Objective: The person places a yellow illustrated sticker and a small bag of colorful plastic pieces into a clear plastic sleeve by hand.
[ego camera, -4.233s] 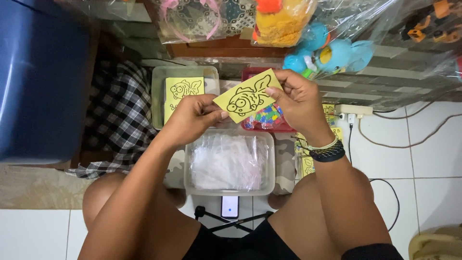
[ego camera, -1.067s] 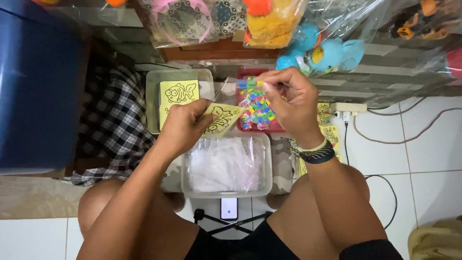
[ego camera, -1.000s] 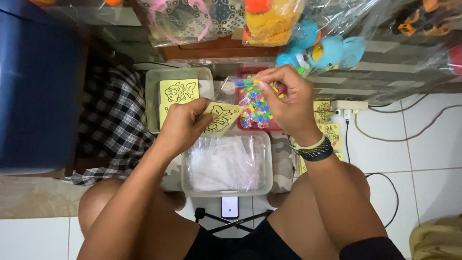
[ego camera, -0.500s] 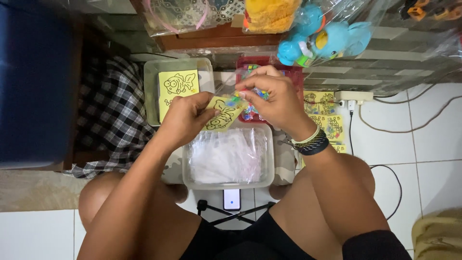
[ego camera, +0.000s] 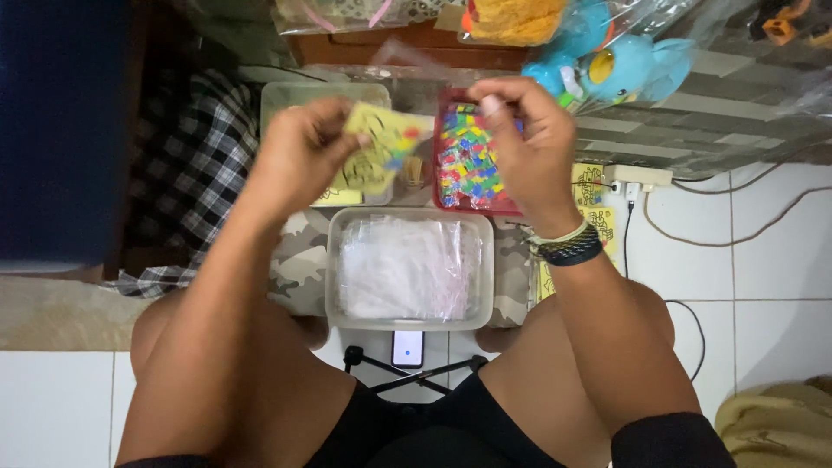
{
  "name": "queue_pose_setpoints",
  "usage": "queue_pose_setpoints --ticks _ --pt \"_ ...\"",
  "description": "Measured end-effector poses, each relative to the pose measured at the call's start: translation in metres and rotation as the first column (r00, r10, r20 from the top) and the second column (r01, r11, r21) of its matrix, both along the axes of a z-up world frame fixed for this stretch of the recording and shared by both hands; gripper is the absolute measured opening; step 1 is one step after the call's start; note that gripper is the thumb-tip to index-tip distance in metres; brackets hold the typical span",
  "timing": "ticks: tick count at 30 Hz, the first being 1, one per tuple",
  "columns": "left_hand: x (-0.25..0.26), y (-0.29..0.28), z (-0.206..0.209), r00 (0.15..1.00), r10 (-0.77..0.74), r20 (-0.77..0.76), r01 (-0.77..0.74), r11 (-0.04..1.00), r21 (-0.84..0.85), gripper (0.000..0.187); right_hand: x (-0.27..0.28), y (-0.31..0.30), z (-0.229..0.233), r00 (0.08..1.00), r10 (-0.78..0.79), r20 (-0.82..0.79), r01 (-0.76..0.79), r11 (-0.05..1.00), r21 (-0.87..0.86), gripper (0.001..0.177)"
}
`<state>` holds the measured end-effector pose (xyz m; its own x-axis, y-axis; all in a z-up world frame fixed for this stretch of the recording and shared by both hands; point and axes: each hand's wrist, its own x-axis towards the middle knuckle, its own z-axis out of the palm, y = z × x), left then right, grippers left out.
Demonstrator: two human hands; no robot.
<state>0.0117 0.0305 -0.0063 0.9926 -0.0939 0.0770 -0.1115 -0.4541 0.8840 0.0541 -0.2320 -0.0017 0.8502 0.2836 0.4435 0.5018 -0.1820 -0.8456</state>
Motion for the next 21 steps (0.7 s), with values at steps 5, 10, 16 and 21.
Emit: queue_pose_setpoints --ticks 5,10,16,21 --pt "0.003 0.015 0.012 0.993 0.101 0.060 -0.086 0.972 -0.220 0.017 0.016 -0.003 -0.050 0.989 0.038 0.141 0.006 0.955 -0.297 0.013" --pt "0.002 0.021 0.015 0.994 0.108 0.017 -0.093 0.917 -0.389 0.025 0.017 0.024 -0.112 0.957 0.245 0.156 0.005 0.521 -0.853 0.027" --pt "0.002 0.031 0.007 0.980 0.154 -0.125 -0.192 0.894 -0.405 0.023 0.023 0.029 -0.152 0.969 0.232 0.081 0.018 0.263 -0.965 0.041" --pt "0.001 0.034 0.011 0.982 0.140 -0.130 -0.183 0.886 -0.426 0.019 0.022 0.033 -0.147 0.952 0.271 0.142 0.057 0.298 -0.953 0.021"
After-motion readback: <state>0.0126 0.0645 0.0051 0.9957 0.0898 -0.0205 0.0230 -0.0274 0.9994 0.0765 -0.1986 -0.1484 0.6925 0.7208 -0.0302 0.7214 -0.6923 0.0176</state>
